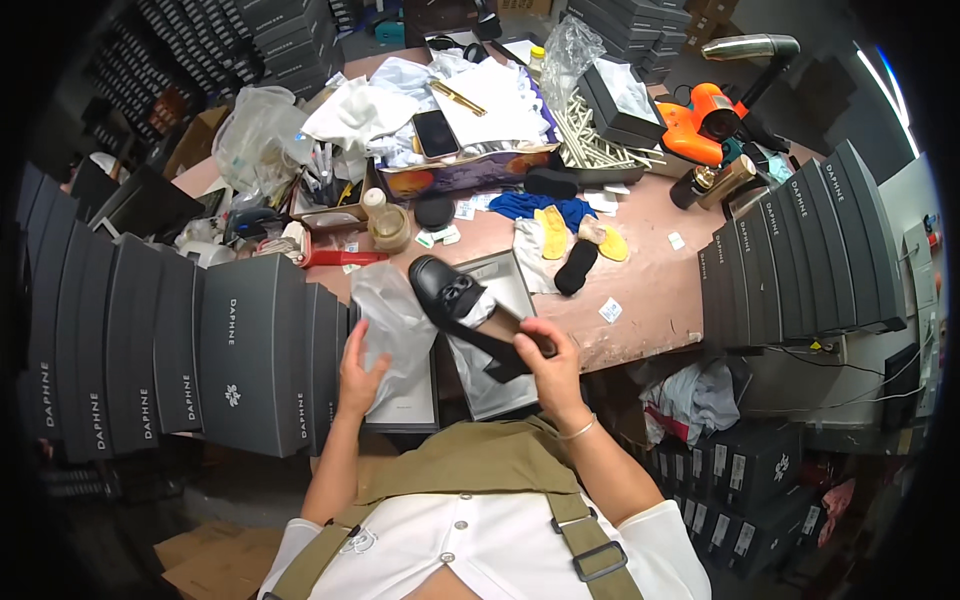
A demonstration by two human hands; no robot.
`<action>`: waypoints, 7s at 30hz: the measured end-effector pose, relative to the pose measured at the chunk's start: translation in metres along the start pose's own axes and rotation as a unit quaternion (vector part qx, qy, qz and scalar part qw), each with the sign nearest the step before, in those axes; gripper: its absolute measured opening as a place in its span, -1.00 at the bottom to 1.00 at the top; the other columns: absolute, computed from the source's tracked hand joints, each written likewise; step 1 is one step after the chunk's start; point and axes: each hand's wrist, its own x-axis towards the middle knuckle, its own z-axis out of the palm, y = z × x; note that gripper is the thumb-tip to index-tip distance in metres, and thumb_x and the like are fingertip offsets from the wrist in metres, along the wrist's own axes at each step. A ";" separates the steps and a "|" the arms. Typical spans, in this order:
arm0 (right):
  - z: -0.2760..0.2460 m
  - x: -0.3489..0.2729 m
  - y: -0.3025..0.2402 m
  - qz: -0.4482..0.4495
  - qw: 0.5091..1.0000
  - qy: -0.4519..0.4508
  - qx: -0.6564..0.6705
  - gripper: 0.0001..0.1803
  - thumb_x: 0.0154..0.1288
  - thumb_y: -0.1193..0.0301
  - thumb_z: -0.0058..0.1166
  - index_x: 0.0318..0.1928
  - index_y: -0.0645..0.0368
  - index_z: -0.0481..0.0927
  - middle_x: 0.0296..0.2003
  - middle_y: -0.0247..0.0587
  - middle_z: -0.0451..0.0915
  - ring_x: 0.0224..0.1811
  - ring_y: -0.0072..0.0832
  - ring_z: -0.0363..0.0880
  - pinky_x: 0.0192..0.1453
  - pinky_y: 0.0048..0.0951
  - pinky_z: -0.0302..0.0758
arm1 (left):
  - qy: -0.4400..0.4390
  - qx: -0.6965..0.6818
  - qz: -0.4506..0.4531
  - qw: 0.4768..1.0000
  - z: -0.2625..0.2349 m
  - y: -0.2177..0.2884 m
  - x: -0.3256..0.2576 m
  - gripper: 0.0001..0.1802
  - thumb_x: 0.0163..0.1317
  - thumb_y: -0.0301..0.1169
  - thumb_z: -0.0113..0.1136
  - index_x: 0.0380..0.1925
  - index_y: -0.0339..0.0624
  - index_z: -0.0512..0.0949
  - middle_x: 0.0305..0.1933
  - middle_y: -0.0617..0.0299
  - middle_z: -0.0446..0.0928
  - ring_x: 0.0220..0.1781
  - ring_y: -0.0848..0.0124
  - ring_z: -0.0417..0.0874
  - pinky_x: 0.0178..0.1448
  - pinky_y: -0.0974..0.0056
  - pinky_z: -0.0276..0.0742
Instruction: Inspecting shoes for quality, wrapping them in paper, and packing them into branded shoe boxes.
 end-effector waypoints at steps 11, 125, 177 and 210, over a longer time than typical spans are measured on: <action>0.052 -0.024 -0.029 -0.252 0.825 -0.328 -0.386 -0.57 0.09 0.29 0.24 -0.01 0.15 0.55 0.27 0.15 0.24 0.26 0.01 0.29 0.31 -0.09 0.24 | -0.046 -0.647 -0.282 0.707 0.043 0.047 -0.010 -0.28 0.30 0.18 -0.19 0.06 -0.29 0.45 0.01 -0.07 0.56 0.04 0.10 0.61 0.17 0.03 0.52; -0.025 -0.115 0.066 -0.037 0.946 -0.240 -0.217 -0.65 0.34 0.47 -0.01 0.11 0.29 0.51 -0.04 0.05 0.59 0.02 -0.32 0.58 0.12 -0.40 0.46 | -0.006 -0.620 -0.243 0.746 0.092 0.056 -0.206 -0.49 0.26 0.05 0.02 -0.11 -0.19 0.54 -0.24 0.19 0.62 -0.19 0.34 0.66 0.00 0.20 0.59; 0.029 -0.187 0.560 0.306 0.578 -0.603 -0.456 -0.66 0.23 0.26 0.24 -0.12 0.25 0.55 -0.34 -0.29 0.57 -0.35 -0.60 0.54 -0.36 -0.54 0.51 | 0.555 -0.709 -0.323 0.292 0.245 -0.245 -0.555 -0.46 0.21 0.05 0.09 -0.05 -0.17 0.54 -0.16 0.10 0.61 -0.15 0.21 0.64 0.02 0.10 0.56; 0.074 -0.270 0.425 -0.103 0.425 -0.815 -0.380 -0.77 0.17 0.40 0.01 -0.15 0.15 0.58 -0.35 -0.05 0.58 -0.30 -0.14 0.61 -0.17 -0.18 0.57 | 0.399 -0.763 -0.075 0.503 0.185 -0.252 -0.543 -0.08 0.17 0.22 -0.03 0.26 -0.38 0.23 0.18 -0.15 0.42 0.03 0.02 0.60 -0.03 -0.18 0.60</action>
